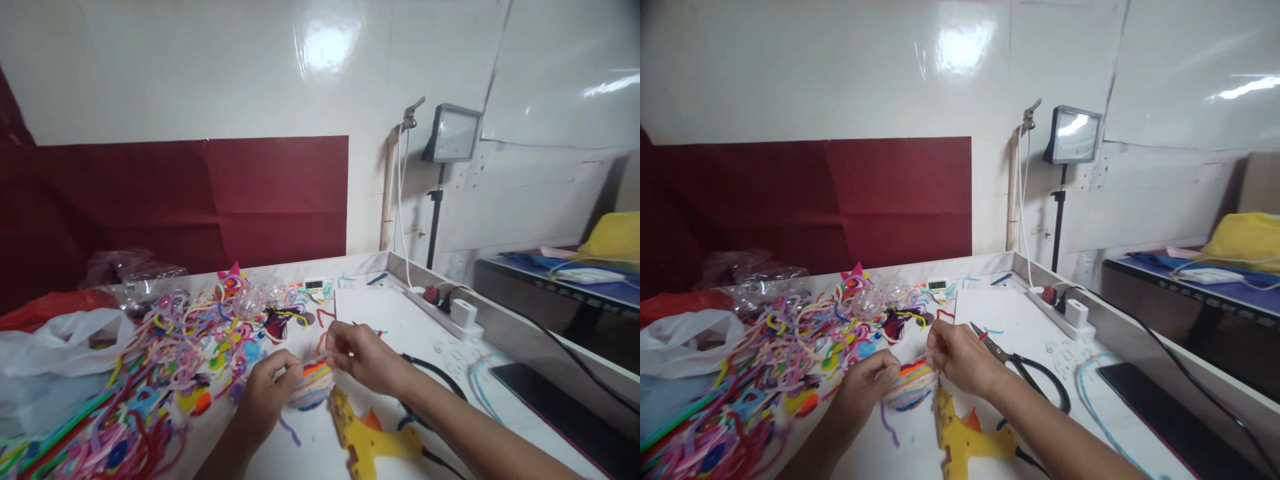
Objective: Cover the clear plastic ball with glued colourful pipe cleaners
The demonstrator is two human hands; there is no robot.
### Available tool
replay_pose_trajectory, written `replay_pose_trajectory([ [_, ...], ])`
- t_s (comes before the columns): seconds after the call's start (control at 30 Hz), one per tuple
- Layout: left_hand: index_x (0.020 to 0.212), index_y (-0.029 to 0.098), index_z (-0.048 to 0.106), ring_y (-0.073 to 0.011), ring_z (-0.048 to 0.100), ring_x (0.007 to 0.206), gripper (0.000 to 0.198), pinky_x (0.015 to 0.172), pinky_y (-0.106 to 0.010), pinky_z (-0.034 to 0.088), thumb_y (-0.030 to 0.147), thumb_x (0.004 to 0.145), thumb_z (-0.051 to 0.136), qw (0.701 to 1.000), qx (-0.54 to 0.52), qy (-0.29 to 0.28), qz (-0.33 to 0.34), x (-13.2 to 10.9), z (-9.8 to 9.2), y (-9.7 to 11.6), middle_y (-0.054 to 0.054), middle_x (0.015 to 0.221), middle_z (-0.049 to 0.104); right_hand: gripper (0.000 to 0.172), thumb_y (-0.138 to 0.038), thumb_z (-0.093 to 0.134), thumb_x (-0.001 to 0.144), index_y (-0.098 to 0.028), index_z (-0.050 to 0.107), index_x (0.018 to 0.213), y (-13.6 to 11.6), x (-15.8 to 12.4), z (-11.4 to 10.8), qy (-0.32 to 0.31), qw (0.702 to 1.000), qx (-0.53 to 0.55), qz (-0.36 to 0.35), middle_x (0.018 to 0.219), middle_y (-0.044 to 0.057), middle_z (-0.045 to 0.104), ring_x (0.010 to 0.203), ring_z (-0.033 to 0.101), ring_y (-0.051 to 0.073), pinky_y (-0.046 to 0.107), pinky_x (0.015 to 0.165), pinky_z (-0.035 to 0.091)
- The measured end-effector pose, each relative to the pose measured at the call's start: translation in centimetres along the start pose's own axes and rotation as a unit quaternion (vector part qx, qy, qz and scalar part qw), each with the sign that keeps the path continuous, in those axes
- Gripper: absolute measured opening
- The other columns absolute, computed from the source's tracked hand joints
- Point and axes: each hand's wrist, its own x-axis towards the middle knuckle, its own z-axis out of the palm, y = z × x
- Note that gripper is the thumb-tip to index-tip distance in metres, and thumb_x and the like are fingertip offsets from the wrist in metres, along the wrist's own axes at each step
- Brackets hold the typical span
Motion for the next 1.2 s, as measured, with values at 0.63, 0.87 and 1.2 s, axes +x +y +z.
replay_pose_trajectory([
  [0.63, 0.064, 0.017, 0.056, -0.0127, 0.041, 0.054, 0.027, 0.052, -0.023, 0.032, 0.038, 0.08, 0.057, 0.996, -0.082, 0.017, -0.022, 0.1, 0.7, -0.3, 0.004, 0.057, 0.046, 0.016, -0.029, 0.063, 0.085, -0.024, 0.059, 0.1, -1.1, -3.3, -0.2, 0.118, 0.983, -0.113, -0.081, 0.097, 0.005, 0.064, 0.095, 0.055, 0.025, 0.04, 0.082, 0.04],
  [0.87, 0.064, 0.016, 0.058, -0.0118, 0.04, 0.052, 0.026, 0.05, -0.022, 0.032, 0.038, 0.079, 0.06, 0.995, -0.091, -0.006, -0.029, 0.0, 0.9, -0.3, 0.005, 0.055, 0.045, 0.034, -0.03, 0.067, 0.082, -0.025, 0.058, 0.115, -0.7, -2.5, -0.5, 0.033, 0.995, -0.054, -0.077, 0.112, 0.006, 0.065, 0.11, 0.052, 0.025, 0.043, 0.096, 0.036],
  [1.2, 0.062, 0.016, 0.054, -0.0132, 0.038, 0.058, 0.04, 0.054, -0.024, 0.03, 0.049, 0.084, 0.051, 0.994, -0.093, -0.029, -0.042, -0.2, 1.2, -0.4, 0.004, 0.058, 0.041, 0.024, -0.019, 0.064, 0.08, -0.02, 0.064, 0.104, -0.4, -1.6, -0.8, -0.047, 0.995, 0.058, -0.062, 0.097, 0.005, 0.068, 0.089, 0.061, 0.019, 0.031, 0.081, 0.048],
])
